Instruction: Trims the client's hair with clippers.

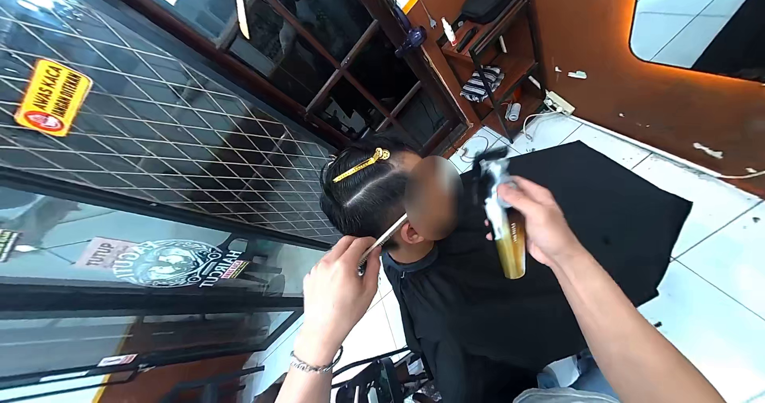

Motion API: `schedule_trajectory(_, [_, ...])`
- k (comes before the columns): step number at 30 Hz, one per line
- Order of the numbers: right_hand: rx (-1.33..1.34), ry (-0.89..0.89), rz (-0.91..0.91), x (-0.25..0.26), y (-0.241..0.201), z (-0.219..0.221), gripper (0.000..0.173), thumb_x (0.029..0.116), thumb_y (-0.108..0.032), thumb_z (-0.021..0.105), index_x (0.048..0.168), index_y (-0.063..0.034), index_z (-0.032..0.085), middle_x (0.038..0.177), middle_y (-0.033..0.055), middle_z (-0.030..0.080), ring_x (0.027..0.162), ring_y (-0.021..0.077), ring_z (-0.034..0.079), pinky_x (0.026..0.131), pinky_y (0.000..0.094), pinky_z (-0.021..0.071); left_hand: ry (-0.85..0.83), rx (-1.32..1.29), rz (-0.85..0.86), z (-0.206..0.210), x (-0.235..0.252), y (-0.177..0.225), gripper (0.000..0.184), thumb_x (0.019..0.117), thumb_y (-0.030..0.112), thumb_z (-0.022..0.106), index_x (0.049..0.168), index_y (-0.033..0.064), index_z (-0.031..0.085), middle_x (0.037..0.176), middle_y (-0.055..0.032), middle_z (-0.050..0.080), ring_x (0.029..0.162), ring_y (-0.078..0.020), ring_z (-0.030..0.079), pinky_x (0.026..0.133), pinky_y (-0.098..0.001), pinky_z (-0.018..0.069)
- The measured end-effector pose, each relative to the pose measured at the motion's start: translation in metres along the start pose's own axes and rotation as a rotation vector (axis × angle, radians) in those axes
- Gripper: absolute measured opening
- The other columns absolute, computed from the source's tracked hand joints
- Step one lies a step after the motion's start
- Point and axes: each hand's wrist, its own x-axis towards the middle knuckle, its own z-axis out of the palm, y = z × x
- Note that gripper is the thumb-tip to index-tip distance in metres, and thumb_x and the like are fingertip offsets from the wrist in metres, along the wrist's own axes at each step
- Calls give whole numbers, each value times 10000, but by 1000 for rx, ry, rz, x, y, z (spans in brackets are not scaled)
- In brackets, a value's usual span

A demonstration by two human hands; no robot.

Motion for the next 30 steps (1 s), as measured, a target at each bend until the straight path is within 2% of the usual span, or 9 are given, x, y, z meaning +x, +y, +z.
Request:
schedule_trajectory(2, [-162,-129,50,7,18,6,285,1052,-266,537,1223,-52,615,891,74,681,708,164,685,625,357,618,63,-87,12,-16,0,-4,320,1023,288,531,1038,54,749,945,-112,722,804,-215,691,676,-416,563])
schedule_trajectory(4, [-386,-230,102,14,27,15,289,1017,-281,621,1152,-27,643,874,78,670,744,146,657,696,346,573,140,-197,15,-28,1,-12,300,1027,266,560,1035,25,737,940,-97,709,824,-96,658,719,-257,548])
schedule_trajectory(6, [-578,-295,158,20,30,22,349,1001,-371,653,1126,-45,648,885,75,660,792,145,641,748,366,537,208,-284,-21,-32,2,-19,279,1021,250,585,1022,10,728,916,-61,686,784,17,606,687,-120,495])
schedule_trajectory(7, [-636,-311,178,22,30,25,377,1000,-402,651,1128,-48,644,894,80,660,806,154,641,757,380,533,229,-311,-45,-32,2,-22,275,1015,244,594,1020,4,727,907,-51,679,759,42,585,661,-95,472])
schedule_trajectory(14, [-708,-304,138,27,19,38,415,993,-438,654,1069,-29,648,828,90,652,740,178,643,694,398,538,226,-384,-130,-19,-12,-33,259,1002,226,605,1027,2,731,920,-34,690,817,47,615,714,-99,493])
schedule_trajectory(22, [-648,-336,83,28,18,44,364,1001,-380,653,1114,-34,654,870,91,670,781,171,655,729,394,545,258,-386,-111,-18,-3,-23,257,1001,223,608,1026,5,741,907,-29,691,806,53,597,714,-92,475])
schedule_trajectory(25, [-591,-360,18,24,16,42,352,1009,-342,643,1193,-42,648,934,88,687,823,154,670,761,376,564,233,-325,-98,-12,6,-19,267,1001,237,602,1023,17,752,915,-58,709,854,-19,623,769,-167,494])
schedule_trajectory(28, [-523,-278,91,24,23,21,309,1026,-314,618,1144,-32,662,871,94,676,736,161,656,689,365,564,156,-159,-37,0,10,-15,295,1001,262,573,1036,49,775,941,-110,738,901,-226,674,801,-406,531])
schedule_trajectory(30, [-321,-159,133,20,30,10,297,1064,-282,555,1199,-29,630,893,94,668,714,164,668,663,351,604,79,-42,1,5,10,-8,313,1008,286,546,1047,90,787,989,-115,751,964,-323,683,806,-510,530])
